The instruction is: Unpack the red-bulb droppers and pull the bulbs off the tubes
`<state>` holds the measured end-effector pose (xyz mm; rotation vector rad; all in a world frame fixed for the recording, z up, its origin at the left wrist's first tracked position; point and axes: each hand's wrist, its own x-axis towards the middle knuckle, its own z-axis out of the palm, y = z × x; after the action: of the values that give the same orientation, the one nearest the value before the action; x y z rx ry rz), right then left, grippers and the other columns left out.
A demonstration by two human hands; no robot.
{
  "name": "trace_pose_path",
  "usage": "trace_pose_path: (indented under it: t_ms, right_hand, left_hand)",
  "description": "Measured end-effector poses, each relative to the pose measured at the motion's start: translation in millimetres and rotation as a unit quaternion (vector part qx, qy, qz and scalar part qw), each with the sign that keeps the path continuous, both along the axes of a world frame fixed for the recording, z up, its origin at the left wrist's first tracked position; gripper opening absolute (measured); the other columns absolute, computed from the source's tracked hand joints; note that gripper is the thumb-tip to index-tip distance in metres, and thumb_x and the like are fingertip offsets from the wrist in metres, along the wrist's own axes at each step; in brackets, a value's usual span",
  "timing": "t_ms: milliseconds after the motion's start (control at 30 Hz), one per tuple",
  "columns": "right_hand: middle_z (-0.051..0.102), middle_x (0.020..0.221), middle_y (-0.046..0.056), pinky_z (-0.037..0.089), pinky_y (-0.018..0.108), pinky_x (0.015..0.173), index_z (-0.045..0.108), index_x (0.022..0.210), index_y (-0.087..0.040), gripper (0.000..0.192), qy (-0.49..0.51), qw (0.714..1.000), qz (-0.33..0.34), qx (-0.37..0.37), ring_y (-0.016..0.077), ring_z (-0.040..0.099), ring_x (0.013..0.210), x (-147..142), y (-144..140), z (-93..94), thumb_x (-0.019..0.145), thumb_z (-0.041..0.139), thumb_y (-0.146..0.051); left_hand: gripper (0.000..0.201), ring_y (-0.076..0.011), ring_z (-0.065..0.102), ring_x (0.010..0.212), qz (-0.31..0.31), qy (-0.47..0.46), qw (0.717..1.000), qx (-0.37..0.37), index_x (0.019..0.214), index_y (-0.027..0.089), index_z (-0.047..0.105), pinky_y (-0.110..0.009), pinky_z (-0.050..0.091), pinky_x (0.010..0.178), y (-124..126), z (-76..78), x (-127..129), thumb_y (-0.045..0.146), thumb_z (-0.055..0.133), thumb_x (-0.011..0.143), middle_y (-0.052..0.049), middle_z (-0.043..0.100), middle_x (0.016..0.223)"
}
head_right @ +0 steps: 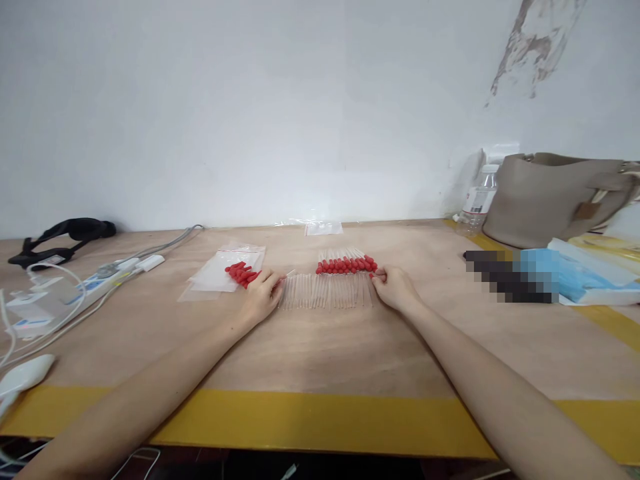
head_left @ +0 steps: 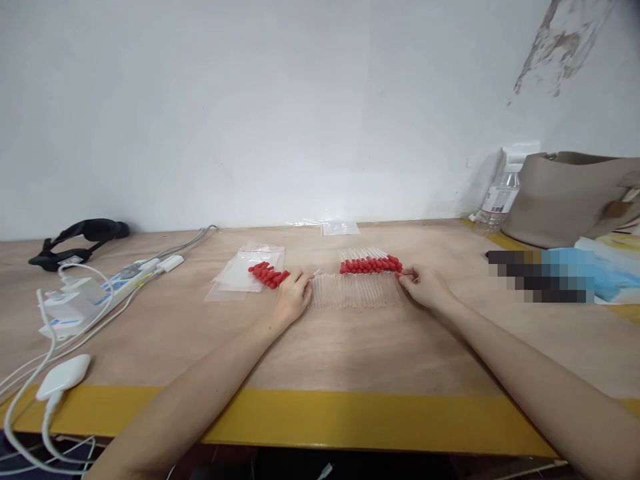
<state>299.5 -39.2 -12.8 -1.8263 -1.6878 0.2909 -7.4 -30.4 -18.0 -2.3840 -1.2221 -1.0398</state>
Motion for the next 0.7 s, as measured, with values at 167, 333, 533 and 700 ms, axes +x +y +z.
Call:
trace_pose_path:
  t_ms: [167,333,533,700]
  right_hand:
    - [0.066,0.071,0.005,0.042,0.022,0.058,0.061,0.089,-0.014,0.025,0.058,0.998,-0.011,0.016,0.0130,0.059,0.062,4.0,3.9,-4.3,0.072,0.053,-0.031]
    - [0.066,0.078,0.006,0.042,0.024,0.062,0.063,0.089,-0.016,0.029,0.005,0.996,-0.066,0.055,0.0165,0.059,0.072,11.9,17.8,5.9,0.071,0.053,-0.036]
    - [0.065,0.087,0.010,0.042,0.029,0.066,0.066,0.090,-0.016,0.042,-0.061,0.995,-0.080,0.014,0.0227,0.059,0.083,1.3,39.9,22.3,0.069,0.050,-0.048]
    - [0.066,0.083,0.007,0.038,0.038,0.073,0.068,0.076,-0.024,0.028,-0.116,0.983,-0.135,-0.040,0.0259,0.058,0.083,-14.4,45.2,27.5,0.067,0.050,-0.043]
  left_hand:
    - [0.014,-0.0130,0.051,0.068,-0.015,0.001,0.999,-0.029,0.076,0.015,0.054,-0.023,0.043,0.061,-4.1,-1.5,-1.9,0.006,0.045,0.072,-0.003,0.052,0.077]
    - [0.010,-0.0112,0.052,0.065,-0.046,-0.039,0.996,-0.058,0.082,0.015,0.058,-0.024,0.047,0.061,-10.0,-0.4,0.1,0.019,0.051,0.076,-0.005,0.054,0.083]
    - [0.019,-0.0055,0.048,0.051,-0.067,-0.082,0.990,-0.091,0.085,0.013,0.060,-0.023,0.049,0.052,-13.5,0.8,2.1,0.028,0.054,0.077,-0.007,0.053,0.091]
    - [0.021,-0.0051,0.051,0.057,-0.053,-0.141,0.984,-0.094,0.093,0.014,0.057,-0.021,0.050,0.051,-14.9,2.3,0.6,0.028,0.053,0.078,-0.008,0.046,0.101]
